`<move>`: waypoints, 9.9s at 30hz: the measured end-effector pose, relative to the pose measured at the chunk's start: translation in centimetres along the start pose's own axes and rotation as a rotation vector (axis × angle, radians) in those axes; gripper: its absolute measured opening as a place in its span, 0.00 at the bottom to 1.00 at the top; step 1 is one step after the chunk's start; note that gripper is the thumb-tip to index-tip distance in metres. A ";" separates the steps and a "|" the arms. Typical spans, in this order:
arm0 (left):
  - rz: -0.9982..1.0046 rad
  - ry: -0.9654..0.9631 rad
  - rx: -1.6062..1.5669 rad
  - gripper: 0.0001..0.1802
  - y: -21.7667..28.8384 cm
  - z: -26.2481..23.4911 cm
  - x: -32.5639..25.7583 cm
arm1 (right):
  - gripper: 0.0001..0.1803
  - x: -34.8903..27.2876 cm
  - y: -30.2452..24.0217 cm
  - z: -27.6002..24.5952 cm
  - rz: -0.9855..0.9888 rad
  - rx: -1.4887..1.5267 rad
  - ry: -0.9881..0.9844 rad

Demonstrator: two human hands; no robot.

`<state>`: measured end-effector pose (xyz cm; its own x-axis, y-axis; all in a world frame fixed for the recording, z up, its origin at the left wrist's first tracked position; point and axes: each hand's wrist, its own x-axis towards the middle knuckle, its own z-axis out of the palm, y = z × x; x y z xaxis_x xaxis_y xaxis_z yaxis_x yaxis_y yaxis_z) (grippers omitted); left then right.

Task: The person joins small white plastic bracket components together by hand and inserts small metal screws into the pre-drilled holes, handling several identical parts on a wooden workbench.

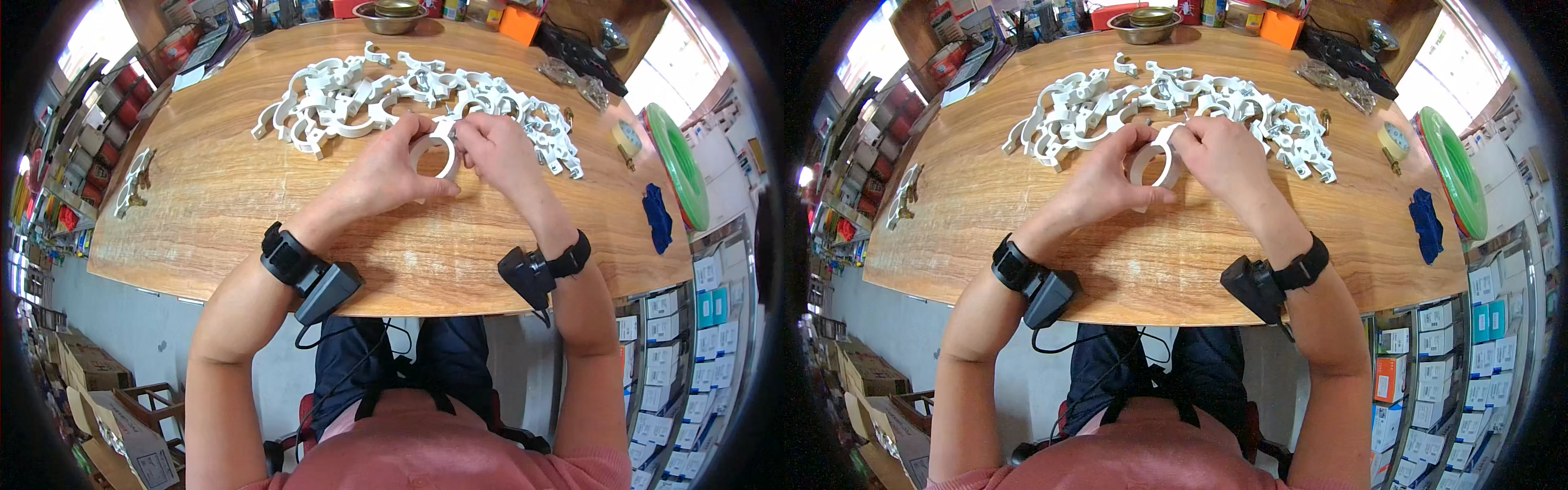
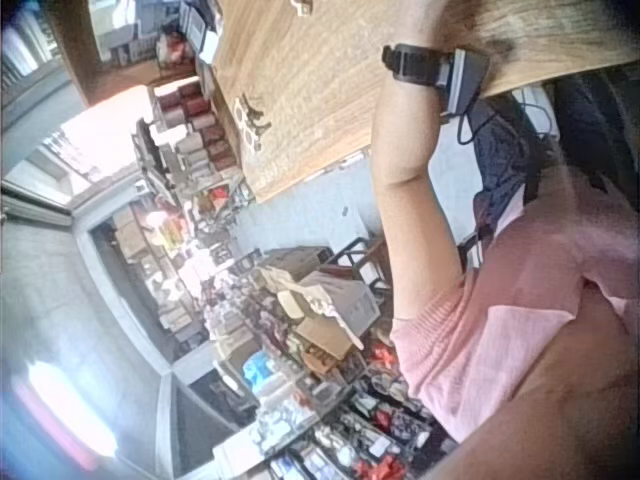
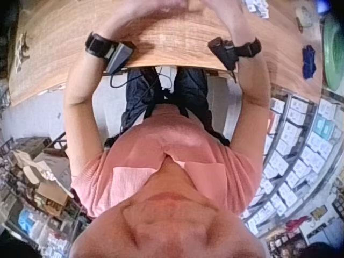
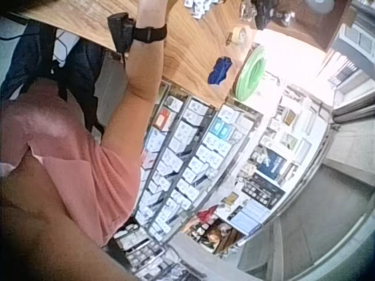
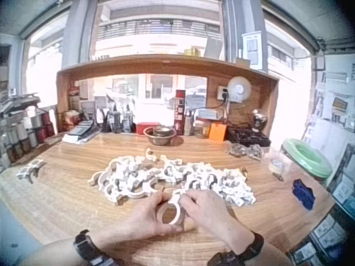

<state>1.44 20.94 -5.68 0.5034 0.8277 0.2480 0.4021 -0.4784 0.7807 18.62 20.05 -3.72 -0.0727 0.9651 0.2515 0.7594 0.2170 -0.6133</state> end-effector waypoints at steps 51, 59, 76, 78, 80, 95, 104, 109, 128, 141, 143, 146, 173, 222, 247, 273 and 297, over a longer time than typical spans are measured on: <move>-0.030 0.015 -0.044 0.42 -0.4 0.1 -0.3 | 0.16 0.8 0.6 0.7 0.154 0.341 -0.164; -0.038 0.015 -0.009 0.43 -0.1 0.0 -0.3 | 0.15 0.4 0.4 0.8 0.078 0.282 -0.102; -0.048 -0.149 -0.575 0.31 -1.2 -1.1 0.2 | 0.09 0.1 0.1 -0.7 -0.368 0.173 0.029; -0.032 -0.191 -0.653 0.31 -0.9 -1.4 0.2 | 0.09 0.2 0.2 -0.7 -0.446 0.161 0.060; -0.006 -0.207 -0.696 0.30 -1.0 -1.6 0.1 | 0.09 0.3 0.4 -0.7 -0.523 0.151 0.090; 0.000 -0.250 -0.634 0.30 -1.3 -1.5 0.3 | 0.07 0.1 0.2 -1.6 -0.643 0.026 0.074; -0.022 -0.225 -0.578 0.29 -1.0 -1.4 0.0 | 0.08 0.3 0.7 -1.4 -0.711 -0.056 0.126; -0.036 -0.230 -0.578 0.30 -0.6 -1.5 -0.1 | 0.08 0.3 0.6 -1.5 -0.717 -0.054 0.112; 0.033 0.010 -0.061 0.42 -0.5 -0.6 -0.3 | 0.11 -0.2 -0.6 -0.6 -0.084 0.147 0.004; 0.084 0.078 -0.007 0.38 -0.3 0.0 -0.1 | 0.18 0.6 1.4 1.1 -0.011 0.272 -0.003; 0.034 0.042 -0.094 0.38 0.0 -0.1 -0.2 | 0.16 0.5 0.8 0.6 0.087 0.292 -0.082; 0.000 0.067 -0.122 0.40 0.1 -0.3 -0.2 | 0.14 0.2 0.3 0.6 -0.095 0.101 0.081; 0.009 0.022 -0.030 0.40 -0.1 -0.4 -0.3 | 0.15 0.8 0.8 0.4 0.149 0.472 -0.199; 0.008 0.040 -0.023 0.41 -0.4 -0.5 -0.1 | 0.13 0.6 0.6 1.4 0.047 0.426 -0.116; -0.385 0.096 -1.305 0.22 0.0 -1.1 0.6 | 0.16 3.8 16.1 -15.1 0.410 -0.413 0.423; -0.364 -0.097 -1.109 0.20 -0.6 -2.3 -0.5 | 0.20 2.3 22.5 -18.3 0.715 -0.739 0.017; -0.169 0.144 -1.178 0.14 -0.1 -2.6 -0.4 | 0.12 -0.2 -3.1 1.8 -0.209 0.905 -0.020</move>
<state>-0.79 21.48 -4.34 0.3914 0.9153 0.0952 -0.5305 0.1398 0.8361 15.12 19.39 -3.18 -0.1690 0.8942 0.4145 -0.0632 0.4098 -0.9100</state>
